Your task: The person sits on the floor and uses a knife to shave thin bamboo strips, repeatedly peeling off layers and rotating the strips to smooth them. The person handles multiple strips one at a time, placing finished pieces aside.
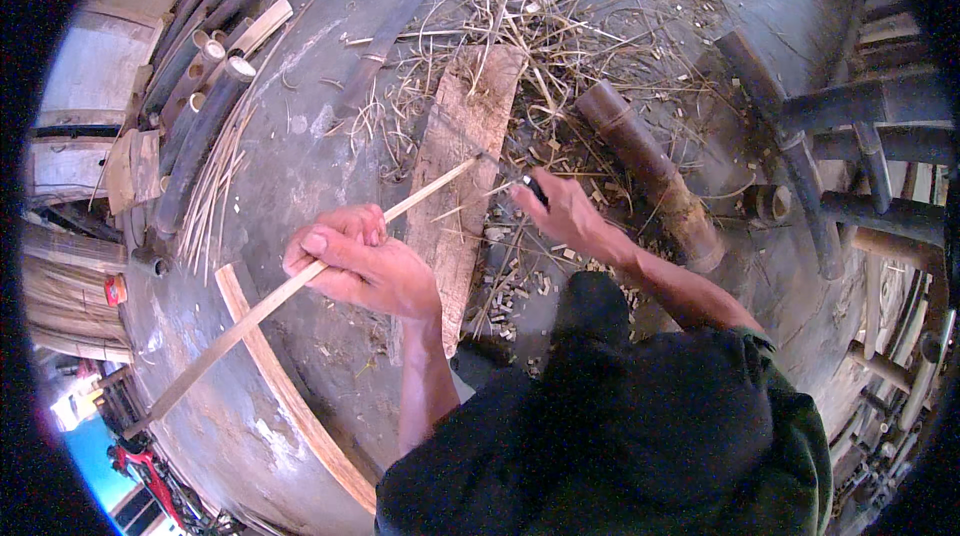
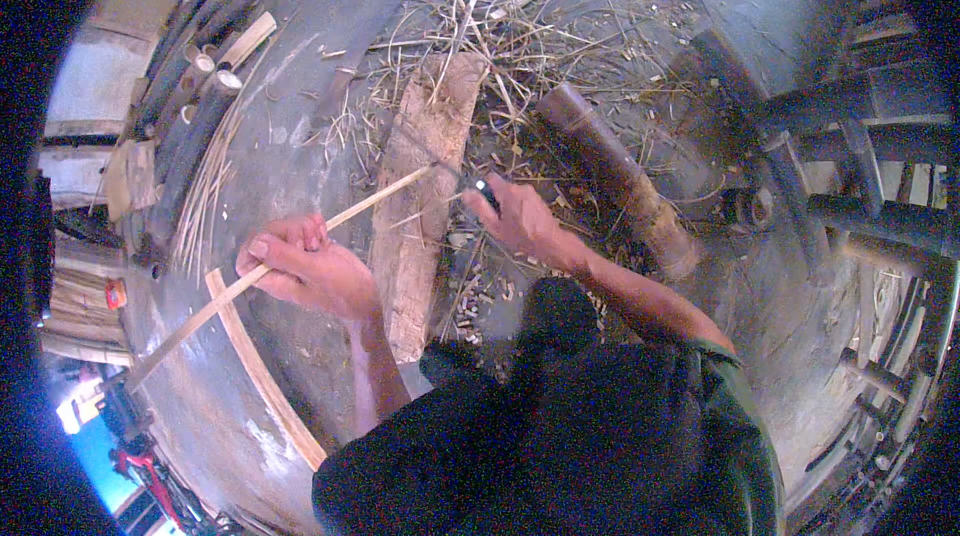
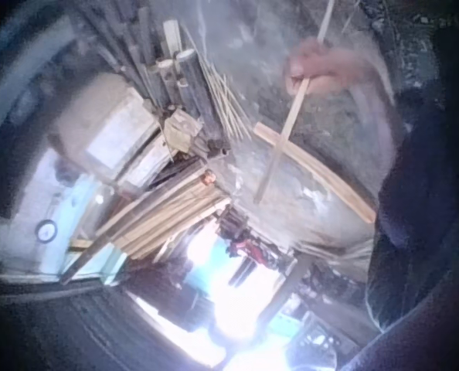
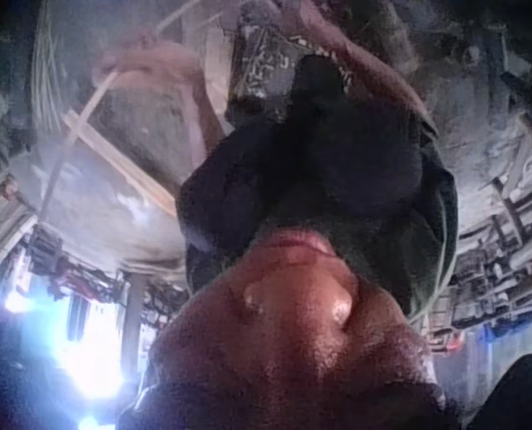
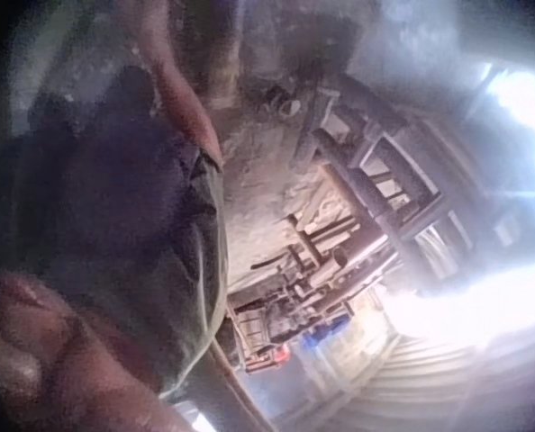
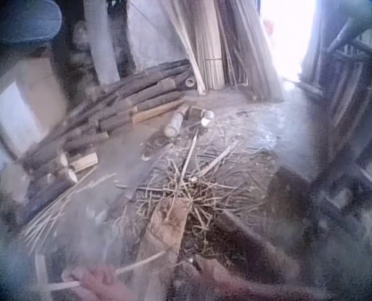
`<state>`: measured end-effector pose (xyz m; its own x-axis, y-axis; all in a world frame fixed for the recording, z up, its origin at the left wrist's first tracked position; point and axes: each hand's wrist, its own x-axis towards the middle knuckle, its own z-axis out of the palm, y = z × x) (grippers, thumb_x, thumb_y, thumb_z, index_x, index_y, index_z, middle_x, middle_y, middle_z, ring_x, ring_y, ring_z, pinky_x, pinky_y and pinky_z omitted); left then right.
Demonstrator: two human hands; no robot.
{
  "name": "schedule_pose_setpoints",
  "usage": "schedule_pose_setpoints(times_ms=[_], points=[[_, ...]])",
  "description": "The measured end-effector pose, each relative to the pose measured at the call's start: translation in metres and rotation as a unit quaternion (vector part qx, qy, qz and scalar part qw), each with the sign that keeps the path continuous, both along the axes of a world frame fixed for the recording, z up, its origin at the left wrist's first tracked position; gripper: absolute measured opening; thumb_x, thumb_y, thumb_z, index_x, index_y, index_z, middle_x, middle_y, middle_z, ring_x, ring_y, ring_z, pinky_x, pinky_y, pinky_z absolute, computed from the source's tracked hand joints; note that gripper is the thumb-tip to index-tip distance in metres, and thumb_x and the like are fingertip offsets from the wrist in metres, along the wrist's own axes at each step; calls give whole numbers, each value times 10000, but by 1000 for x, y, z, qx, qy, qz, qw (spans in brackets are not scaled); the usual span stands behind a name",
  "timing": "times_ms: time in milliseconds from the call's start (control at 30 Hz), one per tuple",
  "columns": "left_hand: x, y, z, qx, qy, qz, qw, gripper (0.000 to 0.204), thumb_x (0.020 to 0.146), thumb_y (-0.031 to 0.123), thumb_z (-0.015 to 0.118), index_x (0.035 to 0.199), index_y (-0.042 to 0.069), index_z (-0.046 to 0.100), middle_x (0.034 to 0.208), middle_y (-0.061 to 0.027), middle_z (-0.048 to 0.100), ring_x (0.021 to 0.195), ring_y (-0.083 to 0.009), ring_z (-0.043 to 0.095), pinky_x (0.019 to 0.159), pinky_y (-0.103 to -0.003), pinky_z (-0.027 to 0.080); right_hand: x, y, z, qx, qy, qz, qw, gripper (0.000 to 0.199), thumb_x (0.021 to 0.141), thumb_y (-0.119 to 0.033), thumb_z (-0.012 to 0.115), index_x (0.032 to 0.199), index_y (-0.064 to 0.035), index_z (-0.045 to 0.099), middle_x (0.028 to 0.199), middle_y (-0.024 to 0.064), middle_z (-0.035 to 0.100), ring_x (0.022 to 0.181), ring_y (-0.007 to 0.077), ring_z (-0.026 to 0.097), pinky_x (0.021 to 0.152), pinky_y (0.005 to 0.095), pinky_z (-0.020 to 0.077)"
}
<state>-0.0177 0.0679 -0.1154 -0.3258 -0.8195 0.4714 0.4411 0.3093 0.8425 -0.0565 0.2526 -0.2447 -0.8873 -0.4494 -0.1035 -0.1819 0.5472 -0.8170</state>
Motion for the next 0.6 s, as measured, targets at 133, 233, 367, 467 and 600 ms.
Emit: schedule_pose_setpoints(times_ms=[133, 233, 367, 467, 600], points=[[5, 2, 9, 12, 4, 15, 1000, 163, 1032, 158, 413, 914, 66, 349, 632, -5, 330, 532, -80, 308, 458, -224, 293, 4, -5, -13, 40, 21, -4, 999, 378, 938, -358, 596, 848, 5, 544, 644, 238, 584, 593, 392, 616, 532, 474, 443], [1, 1, 8, 49, 66, -58, 995, 128, 1020, 145, 423, 959, 48, 365, 632, -3, 329, 532, -79, 311, 470, -227, 303, -4, 2, -20, -16, 0, -16, 1000, 392, 939, -390, 583, 890, -2, 555, 669, 260, 604, 640, 450, 618, 563, 501, 460], [-3, 7, 8, 38, 34, -31, 998, 108, 1010, 133, 422, 1011, 40, 367, 631, 3, 330, 525, -79, 306, 466, -229, 298, 7, -7, 25, -34, -89, 4, 995, 402, 939, -397, 577, 924, 4, 549, 688, 256, 608, 654, 437, 629, 581, 497, 466], [5, 0, 2, 9, -4, -58, 998, 121, 1012, 155, 436, 1066, 67, 373, 638, 12, 324, 542, -81, 300, 483, -246, 287, 12, -15, 27, -4, -6, 45, 999, 395, 944, -393, 569, 920, 0, 542, 680, 256, 599, 650, 431, 625, 575, 481, 468], [1, -1, 0, -6, -10, -63, 998, 136, 1013, 171, 446, 1090, 84, 374, 626, 14, 309, 539, -81, 285, 483, -252, 277, -3, -9, 1, -34, -40, 0, 999, 378, 944, -386, 565, 935, -9, 544, 682, 264, 598, 670, 455, 620, 582, 505, 474]])
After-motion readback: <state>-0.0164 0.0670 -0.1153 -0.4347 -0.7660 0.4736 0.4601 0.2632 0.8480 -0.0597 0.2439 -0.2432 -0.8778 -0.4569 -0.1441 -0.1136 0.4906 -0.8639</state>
